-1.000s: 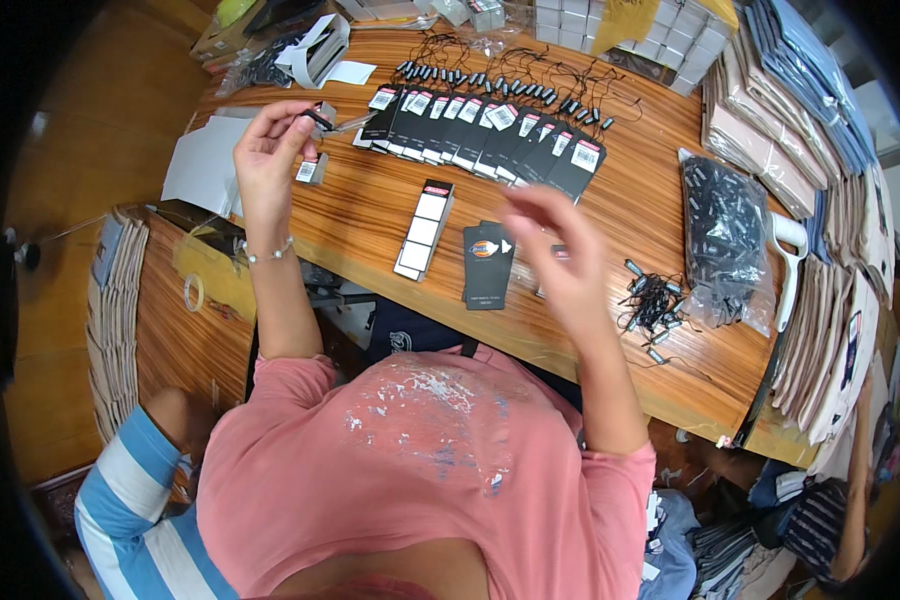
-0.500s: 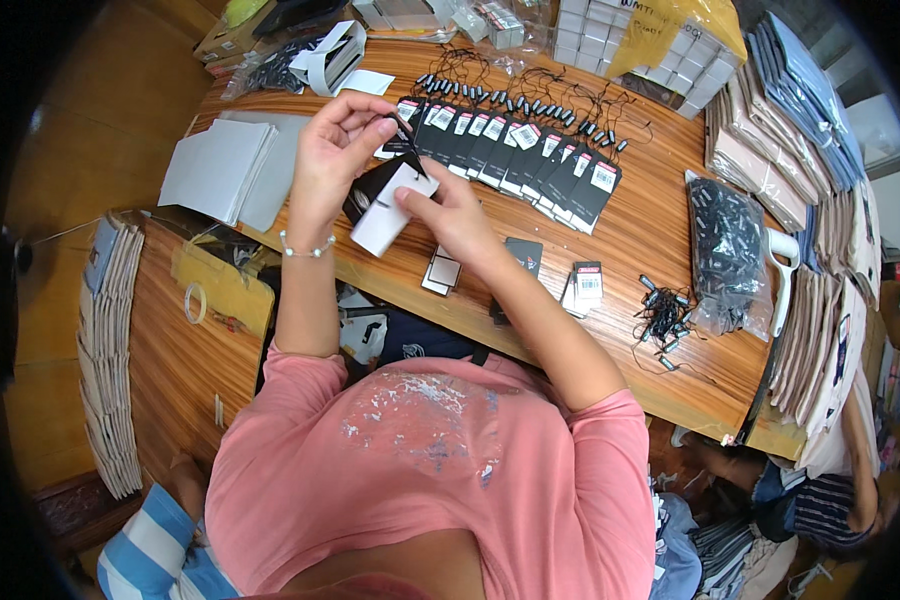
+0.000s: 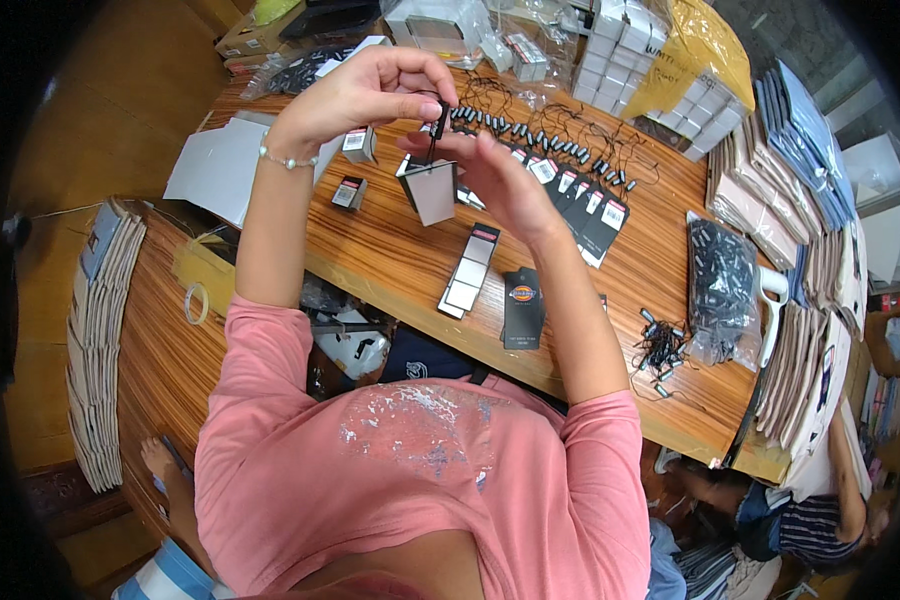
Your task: The person attaches plastic tags and security sensors to various black garment labels by threading a plastic fastener through the label and locking it.
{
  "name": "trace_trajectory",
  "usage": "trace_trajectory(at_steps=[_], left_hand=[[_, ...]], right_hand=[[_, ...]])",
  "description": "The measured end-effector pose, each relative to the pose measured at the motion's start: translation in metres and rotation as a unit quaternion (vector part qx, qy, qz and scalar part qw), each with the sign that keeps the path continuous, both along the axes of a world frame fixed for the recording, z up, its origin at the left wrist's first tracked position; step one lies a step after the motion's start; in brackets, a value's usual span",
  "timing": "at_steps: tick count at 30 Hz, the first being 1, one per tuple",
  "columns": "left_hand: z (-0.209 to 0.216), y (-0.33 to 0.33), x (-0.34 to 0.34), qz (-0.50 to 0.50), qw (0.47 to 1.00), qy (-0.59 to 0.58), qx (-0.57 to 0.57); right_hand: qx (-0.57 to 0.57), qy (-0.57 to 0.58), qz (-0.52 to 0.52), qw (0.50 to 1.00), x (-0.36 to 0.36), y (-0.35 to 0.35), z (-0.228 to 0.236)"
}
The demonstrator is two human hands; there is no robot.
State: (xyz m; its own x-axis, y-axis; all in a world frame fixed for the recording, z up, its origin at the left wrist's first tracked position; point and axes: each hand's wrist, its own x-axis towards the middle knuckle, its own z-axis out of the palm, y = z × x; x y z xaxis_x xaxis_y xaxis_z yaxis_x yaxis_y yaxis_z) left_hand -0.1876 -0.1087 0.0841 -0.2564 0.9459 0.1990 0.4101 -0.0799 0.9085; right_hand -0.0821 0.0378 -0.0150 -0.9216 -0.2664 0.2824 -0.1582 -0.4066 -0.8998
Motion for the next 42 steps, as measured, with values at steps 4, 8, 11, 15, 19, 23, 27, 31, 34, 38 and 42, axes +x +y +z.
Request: trace_trajectory(at_steps=[4,8,11,15,19,23,27,31,34,38,42], left_hand=[[0.019,-0.001,-0.013,-0.014,0.999,0.015,-0.041],[0.022,0.002,-0.031,-0.028,0.997,0.018,-0.073],[0.021,0.003,-0.043,-0.042,0.996,-0.009,-0.081],[0.015,0.008,-0.056,-0.064,0.996,-0.033,-0.06],[0.015,0.013,-0.069,-0.039,0.995,-0.016,-0.091],[-0.006,0.023,-0.098,0.021,0.993,0.007,-0.113],[-0.039,0.035,-0.132,0.08,0.988,0.03,-0.131],[-0.061,0.051,-0.146,0.133,0.981,0.014,-0.143],[-0.083,0.06,-0.164,0.131,0.982,0.028,-0.13],[-0.11,0.066,-0.19,0.14,0.97,0.041,-0.193],[-0.138,0.073,-0.209,0.125,0.962,0.04,-0.239]], right_hand=[[-0.037,-0.028,0.128,0.991,-0.018,0.012,0.003],[-0.137,-0.072,0.25,0.956,-0.024,0.01,0.002],[-0.224,-0.087,0.272,0.932,-0.023,-0.001,0.002],[-0.262,-0.086,0.201,0.94,-0.022,-0.011,0.006],[-0.23,-0.096,0.145,0.958,-0.035,-0.007,0.003],[-0.114,-0.121,-0.003,0.986,-0.049,0.0,-0.007],[0.024,-0.116,-0.185,0.976,-0.078,0.02,-0.035],[0.101,-0.098,-0.236,0.961,-0.091,0.033,-0.036],[0.142,-0.072,-0.234,0.959,-0.11,0.036,-0.052],[0.277,-0.111,-0.222,0.928,-0.135,0.047,-0.077],[0.253,-0.168,-0.231,0.924,-0.153,0.031,-0.093]])
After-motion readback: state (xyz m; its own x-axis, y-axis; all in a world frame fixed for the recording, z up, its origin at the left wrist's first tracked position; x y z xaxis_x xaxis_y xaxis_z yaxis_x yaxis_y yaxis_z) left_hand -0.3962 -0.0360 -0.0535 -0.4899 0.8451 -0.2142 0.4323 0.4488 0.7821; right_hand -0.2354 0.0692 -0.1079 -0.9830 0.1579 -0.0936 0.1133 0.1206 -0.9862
